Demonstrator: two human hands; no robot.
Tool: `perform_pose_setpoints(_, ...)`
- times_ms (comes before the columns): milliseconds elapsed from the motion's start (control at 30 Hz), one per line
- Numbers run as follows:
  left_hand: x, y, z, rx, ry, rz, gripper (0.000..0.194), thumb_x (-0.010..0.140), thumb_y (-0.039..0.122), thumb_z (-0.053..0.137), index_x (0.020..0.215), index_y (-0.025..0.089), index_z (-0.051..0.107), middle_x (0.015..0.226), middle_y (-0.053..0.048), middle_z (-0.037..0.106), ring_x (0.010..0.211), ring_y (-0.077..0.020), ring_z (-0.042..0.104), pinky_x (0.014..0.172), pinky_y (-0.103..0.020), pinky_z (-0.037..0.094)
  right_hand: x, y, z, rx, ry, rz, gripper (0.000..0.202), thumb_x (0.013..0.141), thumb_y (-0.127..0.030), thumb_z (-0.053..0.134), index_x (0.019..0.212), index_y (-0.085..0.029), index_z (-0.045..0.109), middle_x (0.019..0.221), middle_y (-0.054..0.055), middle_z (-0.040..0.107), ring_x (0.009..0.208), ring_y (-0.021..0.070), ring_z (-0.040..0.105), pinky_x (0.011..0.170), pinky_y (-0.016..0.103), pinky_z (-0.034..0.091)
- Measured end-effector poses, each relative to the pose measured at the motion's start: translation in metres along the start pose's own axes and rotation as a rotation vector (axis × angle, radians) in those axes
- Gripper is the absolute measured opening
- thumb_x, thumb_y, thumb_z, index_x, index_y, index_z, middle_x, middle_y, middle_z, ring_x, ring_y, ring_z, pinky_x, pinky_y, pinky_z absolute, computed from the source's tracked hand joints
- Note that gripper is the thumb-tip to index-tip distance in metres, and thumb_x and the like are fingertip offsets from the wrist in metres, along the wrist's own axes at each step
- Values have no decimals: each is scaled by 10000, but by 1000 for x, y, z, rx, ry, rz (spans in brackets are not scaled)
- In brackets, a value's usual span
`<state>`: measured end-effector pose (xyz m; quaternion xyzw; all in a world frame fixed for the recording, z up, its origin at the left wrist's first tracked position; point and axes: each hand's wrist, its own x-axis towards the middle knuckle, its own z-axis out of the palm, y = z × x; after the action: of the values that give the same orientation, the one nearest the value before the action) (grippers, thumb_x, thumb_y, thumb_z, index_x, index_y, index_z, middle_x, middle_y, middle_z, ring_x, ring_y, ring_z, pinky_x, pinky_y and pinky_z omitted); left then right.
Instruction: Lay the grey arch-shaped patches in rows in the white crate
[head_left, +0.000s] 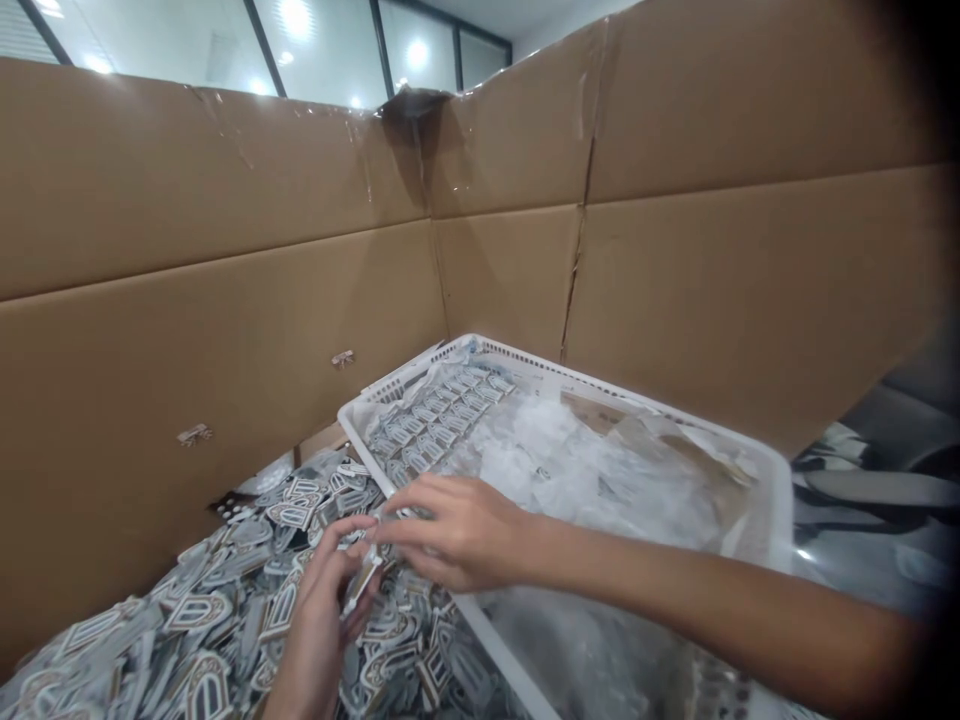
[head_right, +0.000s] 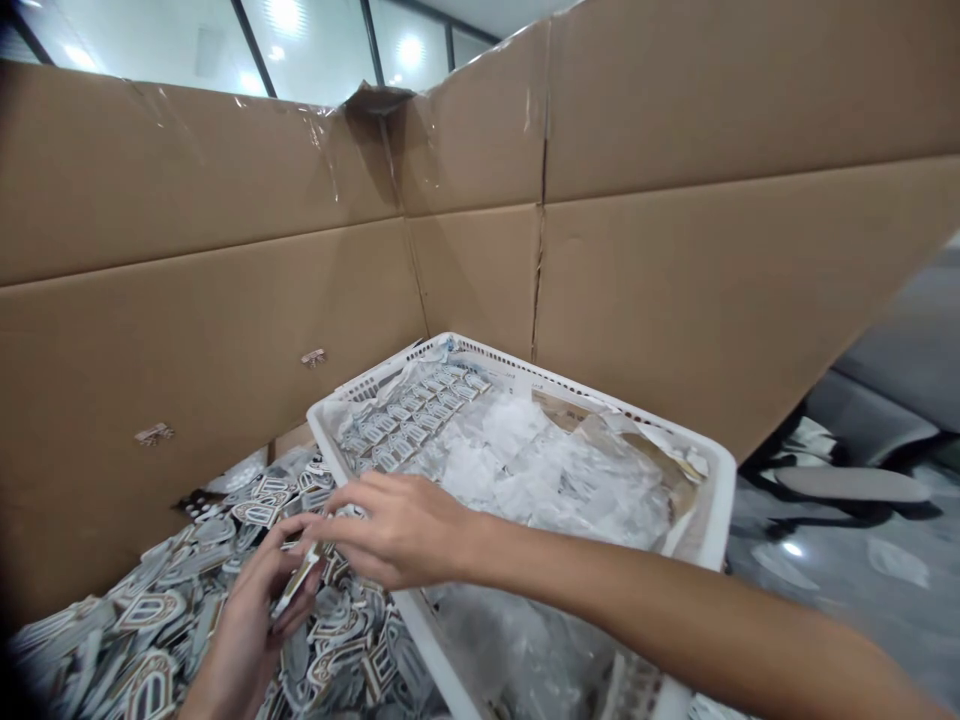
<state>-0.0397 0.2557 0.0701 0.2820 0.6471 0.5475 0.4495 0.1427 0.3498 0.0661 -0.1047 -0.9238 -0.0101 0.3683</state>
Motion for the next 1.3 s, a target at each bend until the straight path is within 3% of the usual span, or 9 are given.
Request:
perform_pose_setpoints(167, -1, 2, -2, 134, -108, -47, 326, 806, 501, 700, 1080, 325, 706, 824, 16, 664, 768, -179, 622, 591, -200, 417, -1, -11, 8, -49, 2, -183, 199, 1130, -272, 561, 1145, -226, 754, 1192, -33, 782, 1020, 108, 677, 786, 251, 539)
perform_pose_setpoints(300, 14, -6, -8, 85, -157, -26, 473, 828, 656, 697, 1138, 299, 704, 880, 9, 663, 580, -132, 518, 467, -197, 315, -1, -10, 6, -54, -46, -221, 202, 1139, -265, 544, 1123, -197, 733, 1033, -9, 780, 940, 104, 678, 750, 233, 545)
perform_pose_setpoints(467, 36, -16, -28, 32, -33, 74, 619, 810, 737, 728, 1180, 242, 684, 976, -20, 691, 609, -132, 559, 465, -220, 397, 1, 11, -13, 25, 80, 6, 186, 1160, -253, 483, 1173, -151, 639, 1093, 64, 753, 1001, 133, 669, 846, 273, 567)
perform_pose_setpoints(533, 40, -16, -36, 18, -30, 79, 620, 812, 728, 736, 1192, 242, 678, 1004, -24, 698, 625, -138, 568, 455, -221, 397, -3, 26, -18, 7, 107, 138, 176, 1162, -248, 468, 1184, -154, 615, 1077, 73, 726, 946, 142, 652, 796, 276, 539)
perform_pose_setpoints(667, 39, -12, -41, -21, -35, 92, 620, 795, 732, 751, 1180, 251, 685, 993, -17, 701, 642, -141, 567, 457, -227, 409, -18, 53, -14, -108, -74, 324, 75, 1119, -195, 543, 1088, -176, 608, 1031, 54, 678, 800, 141, 574, 656, 280, 401)
perform_pose_setpoints(833, 30, -7, -36, -9, -79, 112, 546, 841, 696, 729, 1159, 253, 693, 993, -23, 707, 651, -143, 574, 473, -232, 411, -31, 66, 1, -153, -329, 390, 77, 1061, -149, 642, 994, -174, 611, 992, 42, 657, 801, 152, 542, 649, 295, 337)
perform_pose_setpoints(1000, 23, -2, -38, -17, -113, 117, 545, 853, 684, 727, 1164, 237, 699, 998, -39, 714, 657, -152, 582, 478, -248, 411, -32, 63, 14, -153, -433, 371, 85, 1073, -161, 617, 990, -174, 632, 996, 45, 661, 828, 168, 553, 650, 305, 325)
perform_pose_setpoints(1300, 24, 5, -50, -49, -89, 147, 549, 860, 691, 708, 1152, 227, 698, 961, -47, 715, 655, -160, 577, 484, -247, 420, -44, 67, 34, -75, -555, 345, 178, 1038, -38, 564, 966, -175, 652, 990, 44, 665, 851, 161, 594, 694, 287, 360)
